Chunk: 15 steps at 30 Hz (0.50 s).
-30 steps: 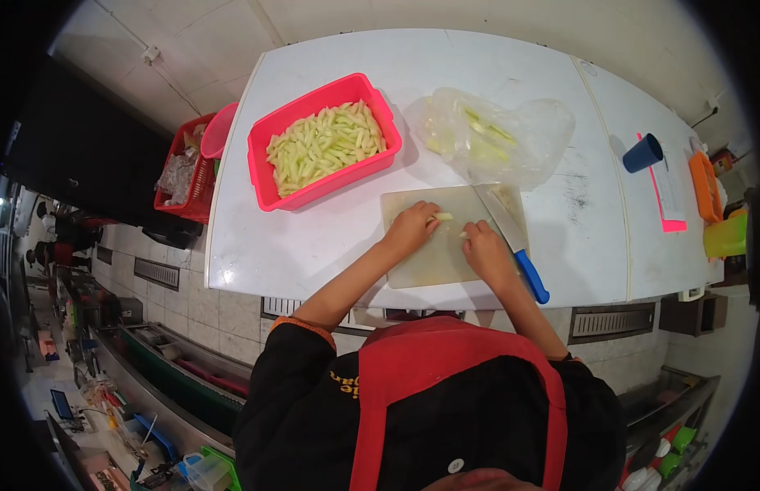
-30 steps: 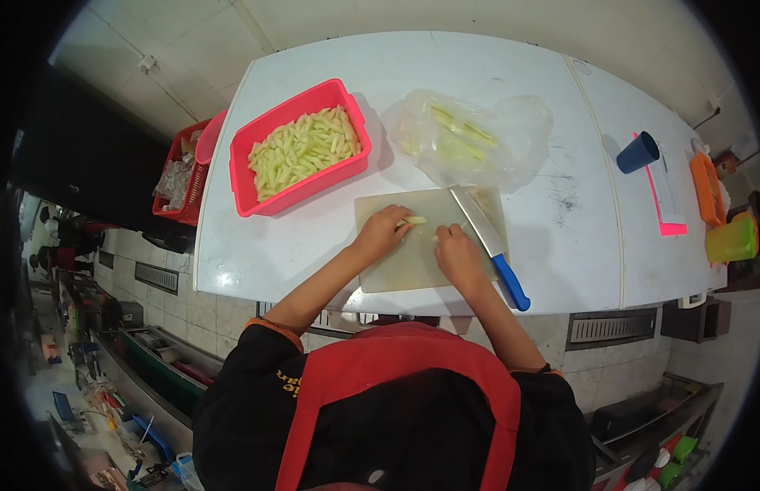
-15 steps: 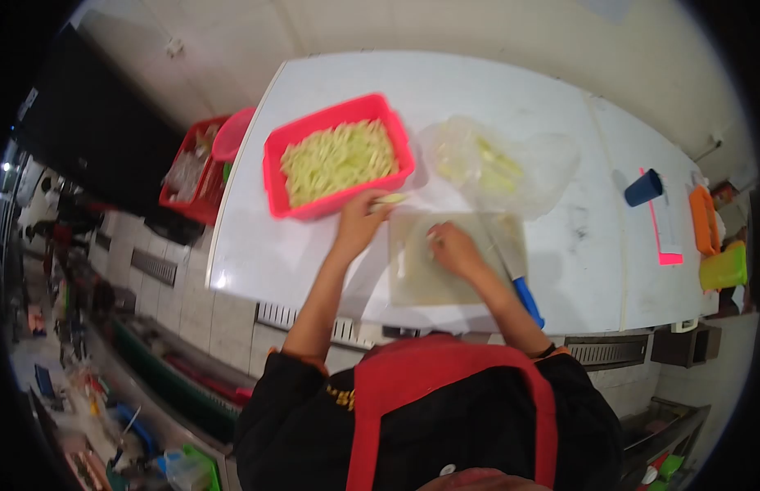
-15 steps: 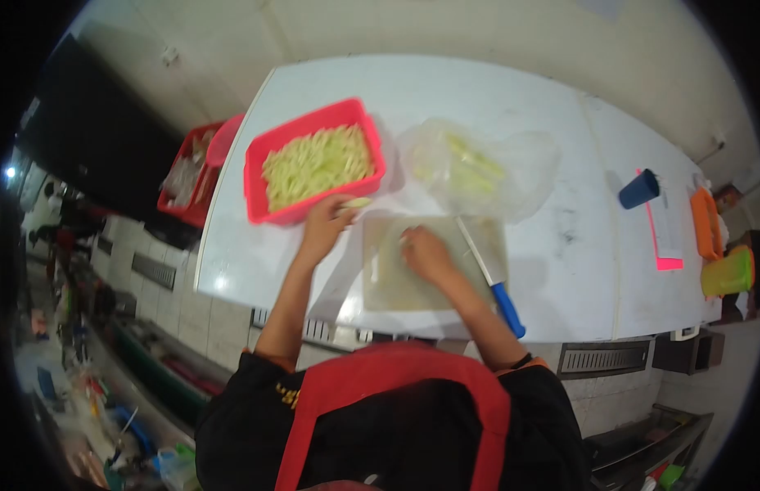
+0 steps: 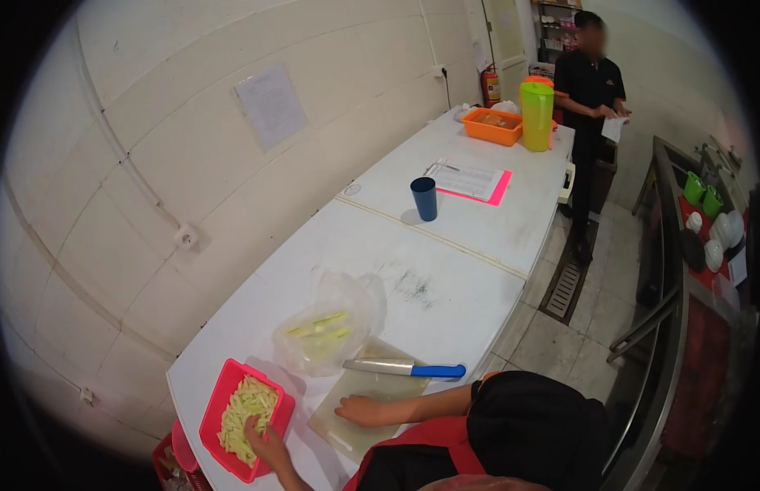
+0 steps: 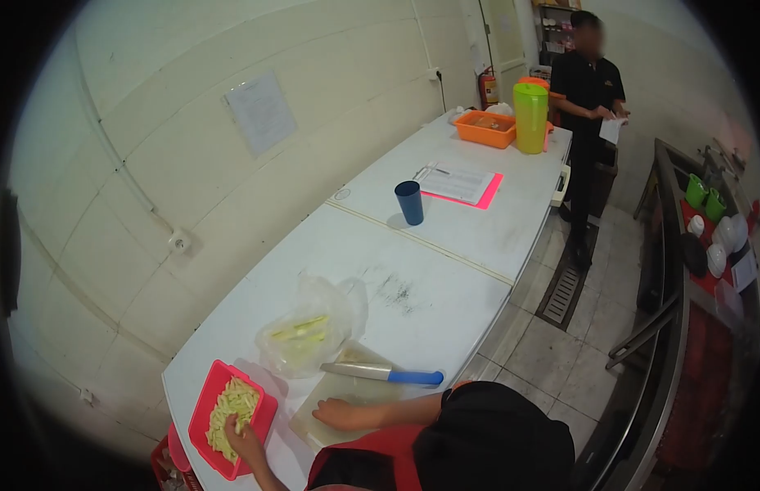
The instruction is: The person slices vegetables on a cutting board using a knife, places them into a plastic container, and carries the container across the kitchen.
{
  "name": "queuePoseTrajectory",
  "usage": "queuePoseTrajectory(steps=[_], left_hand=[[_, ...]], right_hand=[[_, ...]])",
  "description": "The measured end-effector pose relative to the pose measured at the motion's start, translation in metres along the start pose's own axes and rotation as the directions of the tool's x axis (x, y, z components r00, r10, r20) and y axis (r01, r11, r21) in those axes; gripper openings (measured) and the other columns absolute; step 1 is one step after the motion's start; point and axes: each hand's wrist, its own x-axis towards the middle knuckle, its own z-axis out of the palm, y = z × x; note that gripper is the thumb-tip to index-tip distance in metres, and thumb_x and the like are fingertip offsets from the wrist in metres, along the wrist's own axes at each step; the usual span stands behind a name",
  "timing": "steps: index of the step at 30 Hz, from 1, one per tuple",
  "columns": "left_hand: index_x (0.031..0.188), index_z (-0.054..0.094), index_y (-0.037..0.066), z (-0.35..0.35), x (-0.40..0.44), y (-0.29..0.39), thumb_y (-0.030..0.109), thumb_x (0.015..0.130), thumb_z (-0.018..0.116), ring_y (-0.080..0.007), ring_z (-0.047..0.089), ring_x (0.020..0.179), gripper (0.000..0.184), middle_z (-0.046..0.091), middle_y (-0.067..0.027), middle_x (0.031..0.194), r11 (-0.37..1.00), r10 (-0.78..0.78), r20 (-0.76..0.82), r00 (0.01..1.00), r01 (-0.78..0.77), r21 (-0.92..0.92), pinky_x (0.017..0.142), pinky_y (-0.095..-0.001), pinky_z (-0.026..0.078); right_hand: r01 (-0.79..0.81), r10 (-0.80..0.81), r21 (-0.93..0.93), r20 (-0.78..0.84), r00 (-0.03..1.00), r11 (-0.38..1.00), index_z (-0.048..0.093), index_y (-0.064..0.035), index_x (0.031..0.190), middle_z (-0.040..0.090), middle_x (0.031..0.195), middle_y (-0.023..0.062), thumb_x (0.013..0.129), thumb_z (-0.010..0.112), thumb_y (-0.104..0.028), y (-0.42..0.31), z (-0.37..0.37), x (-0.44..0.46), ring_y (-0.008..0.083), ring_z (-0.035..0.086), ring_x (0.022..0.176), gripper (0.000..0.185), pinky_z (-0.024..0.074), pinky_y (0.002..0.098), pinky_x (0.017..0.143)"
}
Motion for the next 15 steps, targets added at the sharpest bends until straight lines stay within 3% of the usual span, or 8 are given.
queuePoseTrajectory(steps=[2, 6, 11, 13, 15], left_hand=[[0.108, 0.057, -0.001, 0.02, -0.022, 0.02, -0.003, 0.079, 0.059, -0.0278, 0.055, 0.103, 0.03, 0.058, -0.0138, 0.11, 0.995, 0.086, 0.185, 0.979, -0.074, -0.071, 0.092, -0.0355, 0.043], [0.11, 0.057, 0.001, 0.059, -0.074, 0.042, 0.0, 0.083, 0.059, -0.0173, 0.057, 0.097, 0.027, 0.059, -0.0089, 0.11, 0.933, -0.192, 0.481, 0.855, 0.311, -0.181, 0.085, -0.0293, 0.045], [0.127, 0.045, 0.005, 0.088, -0.116, 0.034, 0.014, 0.091, 0.057, -0.0205, 0.052, 0.109, 0.038, 0.051, -0.0114, 0.125, 0.533, -0.422, 0.657, 0.625, 0.757, -0.377, 0.091, -0.0355, 0.044], [0.131, 0.04, 0.005, 0.09, -0.114, 0.042, 0.022, 0.093, 0.054, -0.0209, 0.052, 0.111, 0.044, 0.049, -0.0115, 0.126, 0.409, -0.43, 0.679, 0.596, 0.798, -0.442, 0.093, -0.0387, 0.042], [0.133, 0.038, 0.005, 0.093, -0.111, 0.044, 0.028, 0.094, 0.051, -0.0224, 0.051, 0.112, 0.047, 0.048, -0.0118, 0.126, 0.254, -0.407, 0.724, 0.557, 0.83, -0.496, 0.095, -0.0415, 0.041]], right_hand=[[-0.078, 0.078, -0.019, -0.026, 0.997, 0.997, 0.058, -0.0028, 0.094, 0.057, 0.088, 0.0188, 0.081, 0.052, -0.008, -0.001, -0.002, -0.004, 0.0348, 0.061, 0.079, 0.016, 0.0516, 0.0448, 0.069], [-0.182, 0.183, 0.029, -0.056, 0.982, 0.983, 0.058, -0.0039, 0.093, 0.059, 0.089, 0.0201, 0.08, 0.056, -0.012, -0.004, -0.004, -0.005, 0.0369, 0.062, 0.081, 0.016, 0.0511, 0.0458, 0.068], [-0.265, 0.262, 0.153, 0.039, 0.964, 0.952, 0.059, -0.0072, 0.09, 0.063, 0.082, 0.0184, 0.07, 0.068, -0.017, 0.013, -0.026, -0.001, 0.035, 0.064, 0.077, 0.024, 0.0506, 0.044, 0.066], [-0.252, 0.248, 0.219, 0.047, 0.968, 0.943, 0.06, -0.0087, 0.087, 0.064, 0.077, 0.0157, 0.066, 0.07, -0.018, 0.026, -0.024, 0.005, 0.0324, 0.064, 0.075, 0.026, 0.0504, 0.0421, 0.065], [-0.31, 0.259, 0.395, 0.179, 0.949, 0.865, 0.061, -0.0094, 0.084, 0.065, 0.076, 0.0144, 0.065, 0.069, -0.019, 0.032, -0.029, 0.004, 0.0311, 0.065, 0.075, 0.022, 0.0501, 0.0414, 0.065]])
